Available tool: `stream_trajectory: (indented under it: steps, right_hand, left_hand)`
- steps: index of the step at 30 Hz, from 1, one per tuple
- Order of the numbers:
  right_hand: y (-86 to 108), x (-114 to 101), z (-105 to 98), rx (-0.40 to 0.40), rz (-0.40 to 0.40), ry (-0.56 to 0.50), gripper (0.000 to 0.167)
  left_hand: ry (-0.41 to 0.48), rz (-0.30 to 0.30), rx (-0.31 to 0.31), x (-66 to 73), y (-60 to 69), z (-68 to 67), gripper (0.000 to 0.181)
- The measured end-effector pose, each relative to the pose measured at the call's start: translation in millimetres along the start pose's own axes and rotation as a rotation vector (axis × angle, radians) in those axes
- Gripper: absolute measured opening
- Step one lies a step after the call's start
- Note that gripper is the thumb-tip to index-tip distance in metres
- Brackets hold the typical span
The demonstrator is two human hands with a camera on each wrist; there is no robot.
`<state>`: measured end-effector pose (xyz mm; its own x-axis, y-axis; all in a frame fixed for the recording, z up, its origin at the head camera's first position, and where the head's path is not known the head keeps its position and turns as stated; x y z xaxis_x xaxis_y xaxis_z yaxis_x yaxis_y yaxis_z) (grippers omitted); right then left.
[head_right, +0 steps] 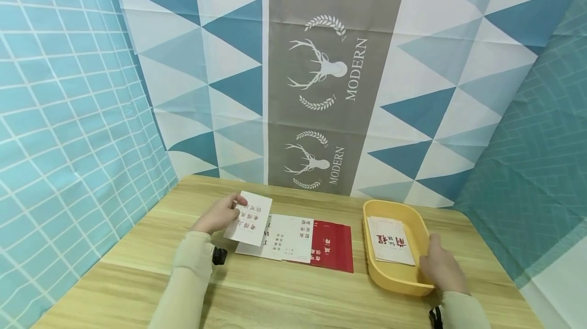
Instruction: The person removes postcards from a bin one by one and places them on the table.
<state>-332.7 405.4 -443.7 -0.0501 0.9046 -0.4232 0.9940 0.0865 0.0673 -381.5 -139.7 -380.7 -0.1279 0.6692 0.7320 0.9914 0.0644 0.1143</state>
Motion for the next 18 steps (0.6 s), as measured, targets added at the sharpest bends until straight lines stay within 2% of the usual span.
stream_trajectory:
  steps: [5,10,14,18]
  right_hand:
    - [0.6,0,-1,0.002,0.004,0.003,0.065]
    - [-0.1,-1,-1,0.004,-0.004,0.009,0.065]
    - [-0.4,0,-1,0.001,-0.004,0.01,0.065]
    - [-0.8,2,1,-0.013,0.001,0.003,0.065]
  left_hand:
    - [-0.016,-0.033,-0.05,-15.1,-9.3,17.7,0.029]
    - [-0.004,-0.072,-0.085,-30.2,-13.2,27.7,0.027]
    - [0.013,-0.068,-0.106,-32.1,-12.4,32.5,0.026]
    - [-0.002,-0.077,-0.098,-31.9,-9.8,32.5,0.025]
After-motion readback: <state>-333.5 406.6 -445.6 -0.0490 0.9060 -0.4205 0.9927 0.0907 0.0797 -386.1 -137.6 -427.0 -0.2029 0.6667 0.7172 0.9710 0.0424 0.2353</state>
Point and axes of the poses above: each hand's wrist, its own y-axis away from the middle knuckle, its own z-axis out of the palm, x = y × z, the point moved 10 cm from there along -y, towards the middle knuckle, and after that the axes turned 14 degrees about -z, right-handed, at the moved point
